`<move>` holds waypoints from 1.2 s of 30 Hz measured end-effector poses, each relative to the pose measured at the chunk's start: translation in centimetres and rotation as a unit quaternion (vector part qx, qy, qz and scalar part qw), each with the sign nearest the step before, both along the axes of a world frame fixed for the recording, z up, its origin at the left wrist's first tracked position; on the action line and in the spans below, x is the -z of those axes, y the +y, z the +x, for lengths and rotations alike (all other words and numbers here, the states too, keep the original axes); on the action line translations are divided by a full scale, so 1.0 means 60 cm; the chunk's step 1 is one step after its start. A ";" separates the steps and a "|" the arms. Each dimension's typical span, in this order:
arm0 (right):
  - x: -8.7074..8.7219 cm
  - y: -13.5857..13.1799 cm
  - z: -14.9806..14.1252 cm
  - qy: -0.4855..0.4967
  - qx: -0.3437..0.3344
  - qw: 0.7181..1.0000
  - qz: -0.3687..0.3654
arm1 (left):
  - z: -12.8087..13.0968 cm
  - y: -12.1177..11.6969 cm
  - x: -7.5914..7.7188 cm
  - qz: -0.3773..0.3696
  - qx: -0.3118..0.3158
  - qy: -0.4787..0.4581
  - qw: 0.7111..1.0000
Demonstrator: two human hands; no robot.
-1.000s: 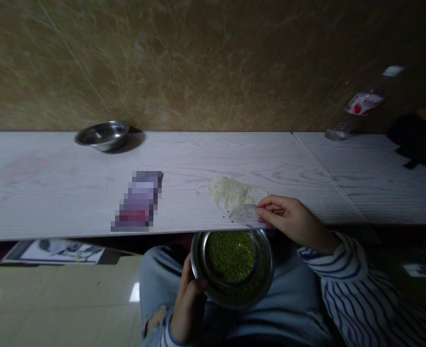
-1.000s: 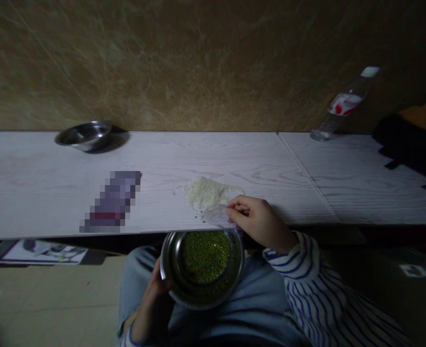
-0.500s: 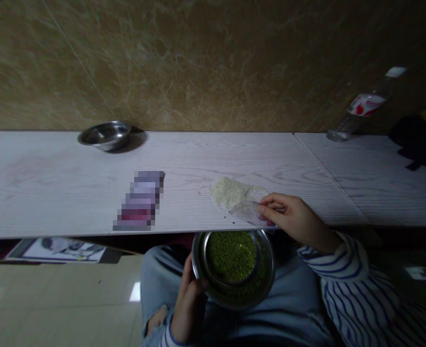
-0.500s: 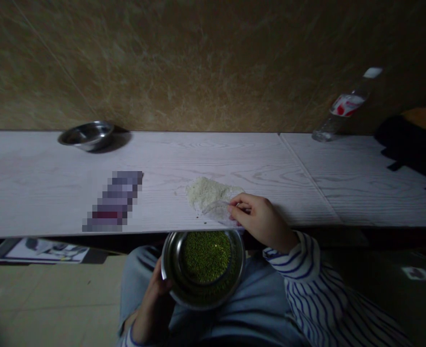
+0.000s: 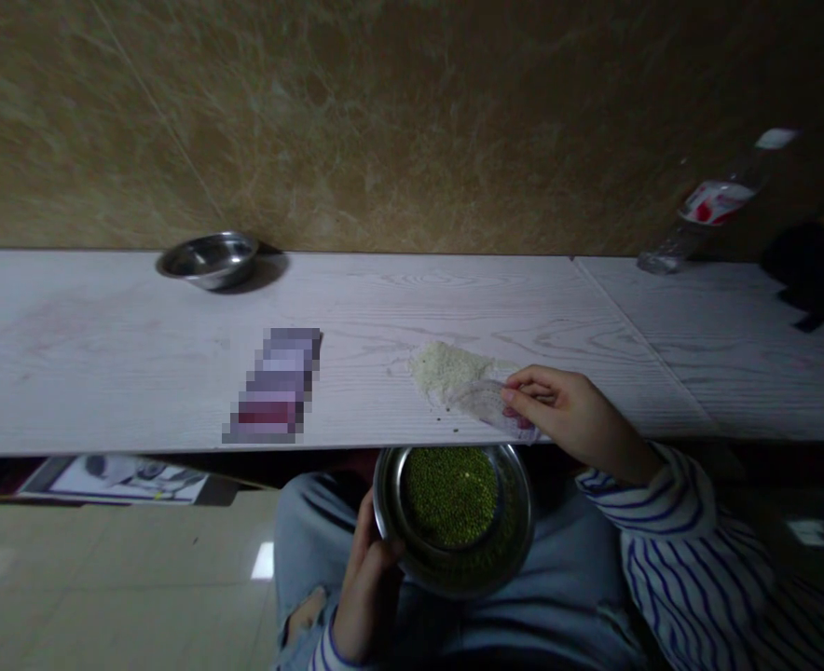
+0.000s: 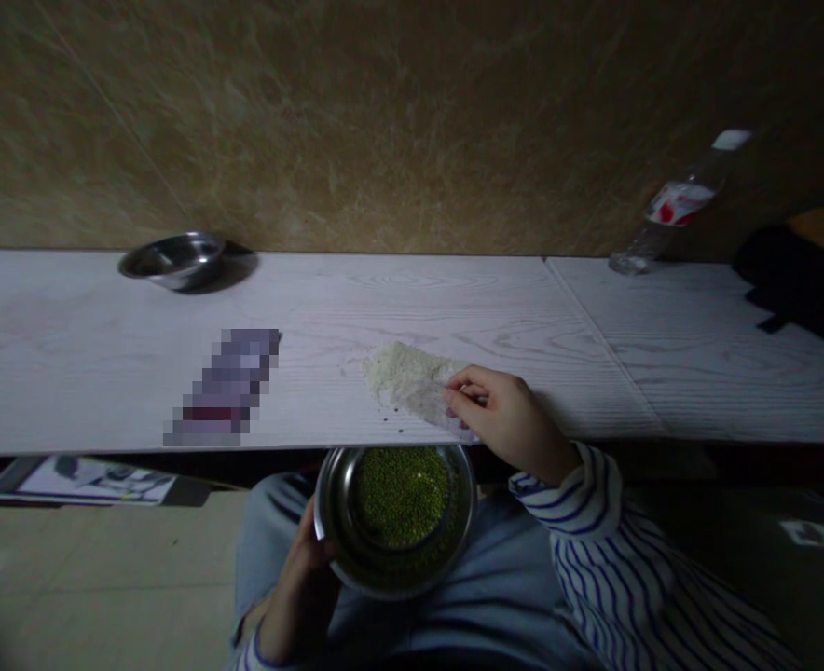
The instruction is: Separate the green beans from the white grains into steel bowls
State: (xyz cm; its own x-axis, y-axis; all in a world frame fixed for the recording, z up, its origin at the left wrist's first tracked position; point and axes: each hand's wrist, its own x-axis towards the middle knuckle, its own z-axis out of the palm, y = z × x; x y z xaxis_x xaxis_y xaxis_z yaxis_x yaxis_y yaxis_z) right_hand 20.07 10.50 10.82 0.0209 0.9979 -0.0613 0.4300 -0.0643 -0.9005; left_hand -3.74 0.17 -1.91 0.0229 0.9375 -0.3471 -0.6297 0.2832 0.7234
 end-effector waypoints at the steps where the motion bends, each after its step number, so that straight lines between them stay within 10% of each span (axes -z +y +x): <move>1: 0.000 0.000 0.003 -0.005 0.002 1.000 -0.001 | 0.000 0.000 -0.001 0.002 -0.001 0.001 1.000; 29: -0.008 -0.016 -0.041 -0.047 -0.146 0.988 0.004 | -0.013 -0.001 -0.020 -0.016 -0.025 0.022 0.999; 36: -0.006 -0.022 -0.006 -0.022 -0.014 0.999 0.024 | -0.010 -0.003 -0.016 -0.013 -0.029 0.009 0.999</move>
State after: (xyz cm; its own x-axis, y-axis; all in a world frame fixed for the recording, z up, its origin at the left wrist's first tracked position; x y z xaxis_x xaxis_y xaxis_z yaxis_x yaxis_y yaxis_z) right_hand 19.70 9.17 11.16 -0.0064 0.9999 -0.0132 0.4705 -0.0087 -0.8823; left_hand -4.35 0.01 -0.96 -0.0367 0.9277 -0.3715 -0.6328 0.2662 0.7271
